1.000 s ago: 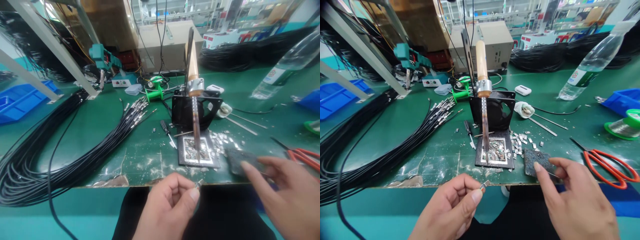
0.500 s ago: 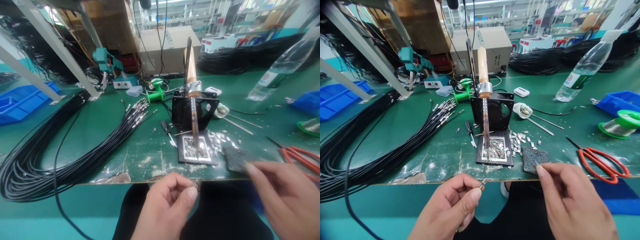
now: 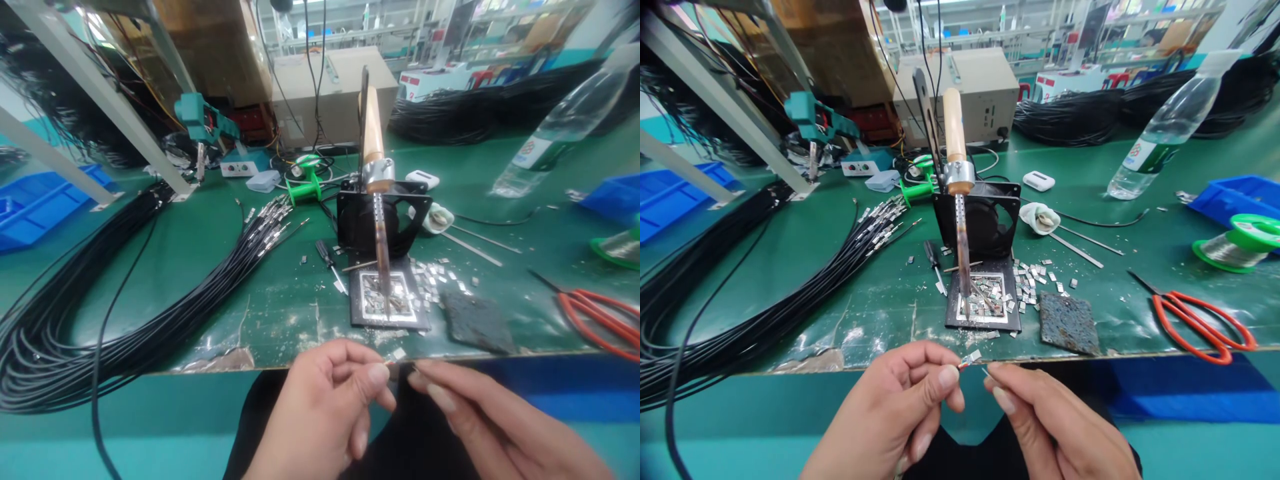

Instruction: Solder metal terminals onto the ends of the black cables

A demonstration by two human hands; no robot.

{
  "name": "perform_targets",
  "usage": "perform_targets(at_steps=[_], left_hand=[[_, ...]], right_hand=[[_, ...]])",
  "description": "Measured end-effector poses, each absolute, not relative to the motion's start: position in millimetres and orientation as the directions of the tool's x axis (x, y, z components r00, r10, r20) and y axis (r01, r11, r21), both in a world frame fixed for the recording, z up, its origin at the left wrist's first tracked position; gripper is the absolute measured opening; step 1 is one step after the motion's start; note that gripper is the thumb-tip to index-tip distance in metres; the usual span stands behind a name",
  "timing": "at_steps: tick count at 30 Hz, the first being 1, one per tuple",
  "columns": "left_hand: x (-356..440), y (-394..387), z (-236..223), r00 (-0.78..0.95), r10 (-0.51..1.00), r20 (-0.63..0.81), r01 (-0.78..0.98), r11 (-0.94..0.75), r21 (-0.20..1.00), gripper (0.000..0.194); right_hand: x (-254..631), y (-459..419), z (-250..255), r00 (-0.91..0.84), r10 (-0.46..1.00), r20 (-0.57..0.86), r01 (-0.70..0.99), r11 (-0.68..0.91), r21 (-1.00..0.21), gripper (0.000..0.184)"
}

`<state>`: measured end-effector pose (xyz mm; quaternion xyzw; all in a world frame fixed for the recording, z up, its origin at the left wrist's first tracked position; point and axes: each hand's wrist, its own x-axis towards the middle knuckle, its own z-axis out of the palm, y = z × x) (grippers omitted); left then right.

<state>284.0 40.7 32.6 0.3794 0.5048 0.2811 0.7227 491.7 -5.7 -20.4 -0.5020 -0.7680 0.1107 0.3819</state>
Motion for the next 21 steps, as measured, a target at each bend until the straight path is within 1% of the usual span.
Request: perform_targets(at_steps=[3,4,8,12,17,21], left_hand=[[281.8,43.2,32.1,0.285,0.830,-0.479,0.001,0.499,0.866,0.026],[281.2,43.8,31.8,0.277,0.836,-0.474,0.004,0.493,0.870,0.025],[281.0,45.1,31.7,0.284,0.827,-0.486,-0.008,0.508,0.861,0.024],[283.9,46.6,32.7,0.283,0.806,-0.520,-0.023,0.548,0.836,0.024],[285.1,49.4,33.7,0.315,0.775,-0.547,-0.031,0.585,0.811,0.027],[283.4,49.8,34.5,0.328,0.790,-0.517,-0.095,0.572,0.814,0.027]], right_hand=[[495.2,-2.4,-21.2,-0.146,0.886,0.440,0.680,0.413,-0.606,0.017],[495.1,-0.9,-19.9,-0.144,0.885,0.444,0.672,0.416,-0.612,0.015],[490.7,4.8,-14.2,-0.204,0.831,0.518,0.639,0.513,-0.573,0.016],[483.3,5.6,-15.8,-0.097,0.836,0.540,0.632,0.471,-0.616,0.011],[476.4,4.3,-18.4,-0.075,0.857,0.510,0.593,0.450,-0.668,0.012],[473.2,4.2,-19.4,-0.056,0.876,0.479,0.537,0.431,-0.725,0.016]])
